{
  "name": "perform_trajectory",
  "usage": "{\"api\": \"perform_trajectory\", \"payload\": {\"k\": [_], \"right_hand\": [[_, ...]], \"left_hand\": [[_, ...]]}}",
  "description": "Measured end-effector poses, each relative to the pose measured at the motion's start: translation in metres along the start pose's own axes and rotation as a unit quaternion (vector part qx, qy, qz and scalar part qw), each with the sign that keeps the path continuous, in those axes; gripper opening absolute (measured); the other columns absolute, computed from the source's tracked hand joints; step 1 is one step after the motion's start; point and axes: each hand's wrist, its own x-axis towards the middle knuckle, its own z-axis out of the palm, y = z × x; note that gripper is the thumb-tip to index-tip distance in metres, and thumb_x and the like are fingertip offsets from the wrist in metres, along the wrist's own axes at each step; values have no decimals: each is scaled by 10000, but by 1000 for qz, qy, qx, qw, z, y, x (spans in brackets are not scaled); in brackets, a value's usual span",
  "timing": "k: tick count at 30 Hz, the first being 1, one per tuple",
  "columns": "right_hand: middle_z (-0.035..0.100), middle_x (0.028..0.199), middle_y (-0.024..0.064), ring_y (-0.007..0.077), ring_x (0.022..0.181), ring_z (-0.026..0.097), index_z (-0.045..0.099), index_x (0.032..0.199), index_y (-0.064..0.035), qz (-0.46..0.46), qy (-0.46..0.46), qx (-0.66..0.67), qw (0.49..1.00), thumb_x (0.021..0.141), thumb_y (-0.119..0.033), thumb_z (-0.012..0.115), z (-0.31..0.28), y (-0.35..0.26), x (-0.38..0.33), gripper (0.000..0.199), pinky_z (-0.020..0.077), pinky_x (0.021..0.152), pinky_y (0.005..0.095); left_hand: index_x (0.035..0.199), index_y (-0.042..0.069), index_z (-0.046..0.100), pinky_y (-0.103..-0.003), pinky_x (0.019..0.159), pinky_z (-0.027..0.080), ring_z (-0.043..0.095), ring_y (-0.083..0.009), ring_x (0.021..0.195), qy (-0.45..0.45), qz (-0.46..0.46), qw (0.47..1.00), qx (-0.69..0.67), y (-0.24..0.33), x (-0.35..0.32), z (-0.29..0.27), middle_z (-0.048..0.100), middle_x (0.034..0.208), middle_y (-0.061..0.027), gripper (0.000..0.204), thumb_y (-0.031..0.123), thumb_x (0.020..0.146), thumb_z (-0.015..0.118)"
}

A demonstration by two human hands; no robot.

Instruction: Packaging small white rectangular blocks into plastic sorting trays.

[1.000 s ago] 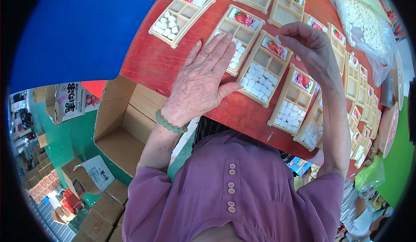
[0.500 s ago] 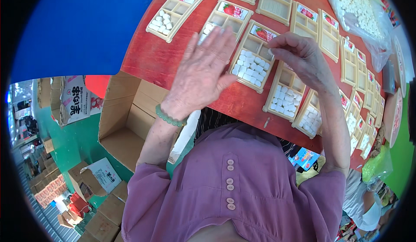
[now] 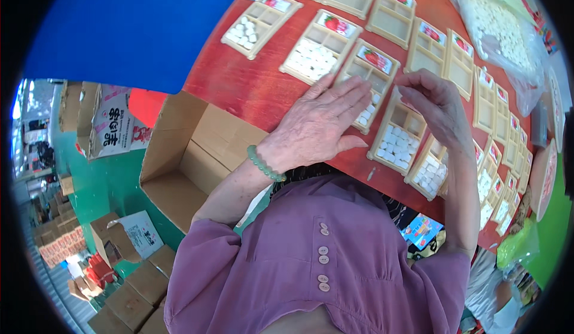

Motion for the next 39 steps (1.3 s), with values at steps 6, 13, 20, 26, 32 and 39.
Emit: {"api": "perform_trajectory", "payload": {"k": [6,13,20,26,32,39], "right_hand": [[640,880,-16,45,839,586,669,1022,-7,-13,-12,53,998,931,-73,631,8,-8,8,118,463,759,204],[656,894,-5,67,840,596,675,1029,2,-53,-32,25,998,912,-76,646,34,-46,48,144,469,768,231],[678,937,3,60,890,609,684,1064,8,-81,-50,-12,995,920,-102,651,30,-47,67,184,479,813,222],[686,930,3,65,881,622,690,1068,-6,-26,25,42,998,928,-117,655,3,-16,49,182,488,819,222],[687,940,9,69,879,623,688,1079,-4,1,41,40,998,932,-108,652,-5,2,28,184,495,823,228],[688,963,19,70,881,624,689,1088,1,-2,38,40,998,934,-87,649,-2,11,17,182,512,822,238]], "left_hand": [[1401,10,457,-463,1194,210,356,-261,1412,11,16,1000,-23,2,-3,3,437,1480,-128,707,484,889,570],[1432,24,418,-471,1201,180,305,-257,1443,37,-10,997,-64,7,-11,-1,398,1507,-131,722,420,866,631],[1443,34,415,-484,1168,259,355,-282,1416,47,-42,996,-58,-3,-27,-25,415,1497,-141,726,377,853,663],[1435,46,426,-474,1181,235,340,-264,1424,1,-18,997,-69,8,-8,-8,399,1514,-107,705,392,861,644],[1426,50,437,-478,1181,228,336,-245,1426,7,-4,998,-54,15,4,0,403,1515,-93,717,419,848,646],[1428,51,436,-471,1185,218,350,-231,1418,-5,-10,999,-37,13,5,9,409,1510,-92,739,462,846,631]]}}
